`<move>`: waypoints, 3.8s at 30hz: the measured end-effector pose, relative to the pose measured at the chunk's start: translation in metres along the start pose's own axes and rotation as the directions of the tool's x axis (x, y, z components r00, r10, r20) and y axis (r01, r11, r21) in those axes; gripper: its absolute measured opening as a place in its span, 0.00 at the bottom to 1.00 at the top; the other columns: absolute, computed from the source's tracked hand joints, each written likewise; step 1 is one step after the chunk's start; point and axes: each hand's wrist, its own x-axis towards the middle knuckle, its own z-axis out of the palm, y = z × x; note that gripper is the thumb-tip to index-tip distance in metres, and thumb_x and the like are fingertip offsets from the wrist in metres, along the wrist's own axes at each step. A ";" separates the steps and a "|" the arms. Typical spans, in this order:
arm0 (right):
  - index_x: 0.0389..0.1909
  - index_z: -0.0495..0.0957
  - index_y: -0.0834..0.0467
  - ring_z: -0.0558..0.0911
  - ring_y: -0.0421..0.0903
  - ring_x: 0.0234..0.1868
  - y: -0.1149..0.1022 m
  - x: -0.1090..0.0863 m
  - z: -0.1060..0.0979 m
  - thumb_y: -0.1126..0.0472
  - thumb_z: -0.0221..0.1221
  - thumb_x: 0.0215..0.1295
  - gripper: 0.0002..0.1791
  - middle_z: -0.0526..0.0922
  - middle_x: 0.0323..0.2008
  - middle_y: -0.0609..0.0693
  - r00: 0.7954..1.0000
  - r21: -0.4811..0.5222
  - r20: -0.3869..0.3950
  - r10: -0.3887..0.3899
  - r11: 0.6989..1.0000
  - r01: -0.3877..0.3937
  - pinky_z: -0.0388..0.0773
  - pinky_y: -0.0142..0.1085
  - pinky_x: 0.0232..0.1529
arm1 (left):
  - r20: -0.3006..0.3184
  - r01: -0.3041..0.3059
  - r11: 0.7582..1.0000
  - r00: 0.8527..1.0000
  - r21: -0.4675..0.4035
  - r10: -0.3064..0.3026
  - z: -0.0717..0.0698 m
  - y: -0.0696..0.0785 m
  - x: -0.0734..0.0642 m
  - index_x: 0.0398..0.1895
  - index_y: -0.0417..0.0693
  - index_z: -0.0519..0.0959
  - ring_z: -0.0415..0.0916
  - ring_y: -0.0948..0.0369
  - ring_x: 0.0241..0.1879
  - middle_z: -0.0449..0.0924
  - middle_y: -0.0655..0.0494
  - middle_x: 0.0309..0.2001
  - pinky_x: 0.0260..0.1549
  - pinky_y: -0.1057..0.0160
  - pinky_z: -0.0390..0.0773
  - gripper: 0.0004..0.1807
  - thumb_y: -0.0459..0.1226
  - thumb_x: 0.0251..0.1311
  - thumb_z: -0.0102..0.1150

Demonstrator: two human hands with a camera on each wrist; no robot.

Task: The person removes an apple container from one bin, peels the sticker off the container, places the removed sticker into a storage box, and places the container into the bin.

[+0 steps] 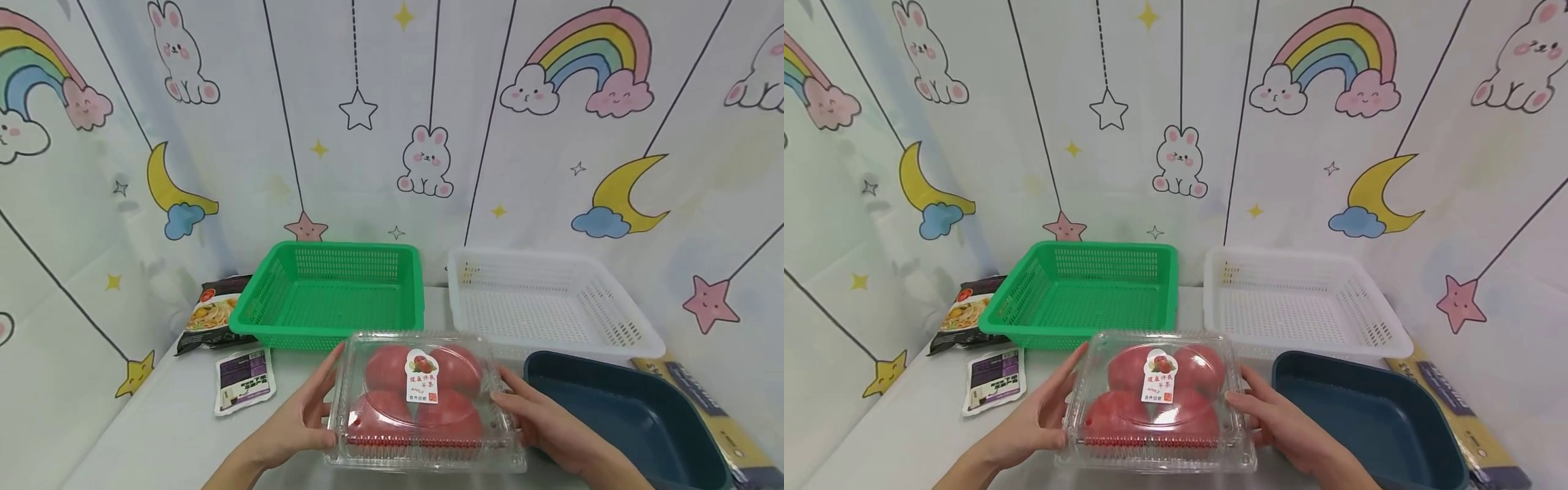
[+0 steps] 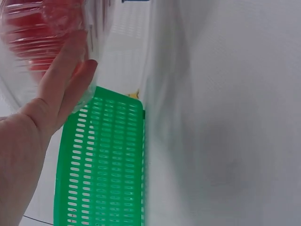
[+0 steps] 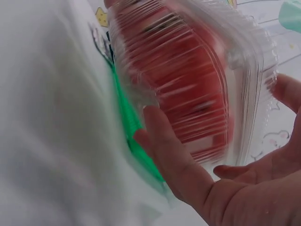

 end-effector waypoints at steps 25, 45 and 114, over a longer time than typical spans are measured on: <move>0.77 0.40 0.72 0.84 0.51 0.50 0.033 0.017 0.015 0.46 0.46 0.81 0.43 0.78 0.60 0.59 0.970 -0.087 -0.231 0.072 0.992 -0.095 0.83 0.44 0.48 | 0.009 0.040 0.994 0.999 0.106 -0.041 -0.019 -0.041 -0.006 0.82 0.48 0.31 0.50 0.62 0.76 0.32 0.33 0.79 0.71 0.64 0.56 0.59 0.42 0.64 0.68; 0.77 0.48 0.71 0.62 0.65 0.72 0.032 0.022 0.024 0.41 0.48 0.78 0.45 0.55 0.75 0.70 0.924 -0.112 -0.371 0.090 0.984 -0.141 0.68 0.61 0.64 | -0.072 0.044 0.997 0.997 0.070 -0.039 -0.017 -0.048 -0.008 0.82 0.44 0.38 0.48 0.69 0.74 0.28 0.35 0.79 0.70 0.70 0.52 0.55 0.35 0.64 0.68; 0.52 0.81 0.63 0.79 0.45 0.40 -0.036 0.109 0.032 0.59 0.66 0.66 0.17 0.82 0.41 0.46 0.945 -0.715 0.026 -0.327 0.654 0.246 0.81 0.36 0.41 | -0.193 -0.073 0.579 0.903 0.812 0.384 0.003 -0.039 0.036 0.62 0.45 0.79 0.65 0.48 0.69 0.70 0.46 0.68 0.61 0.34 0.68 0.28 0.34 0.55 0.70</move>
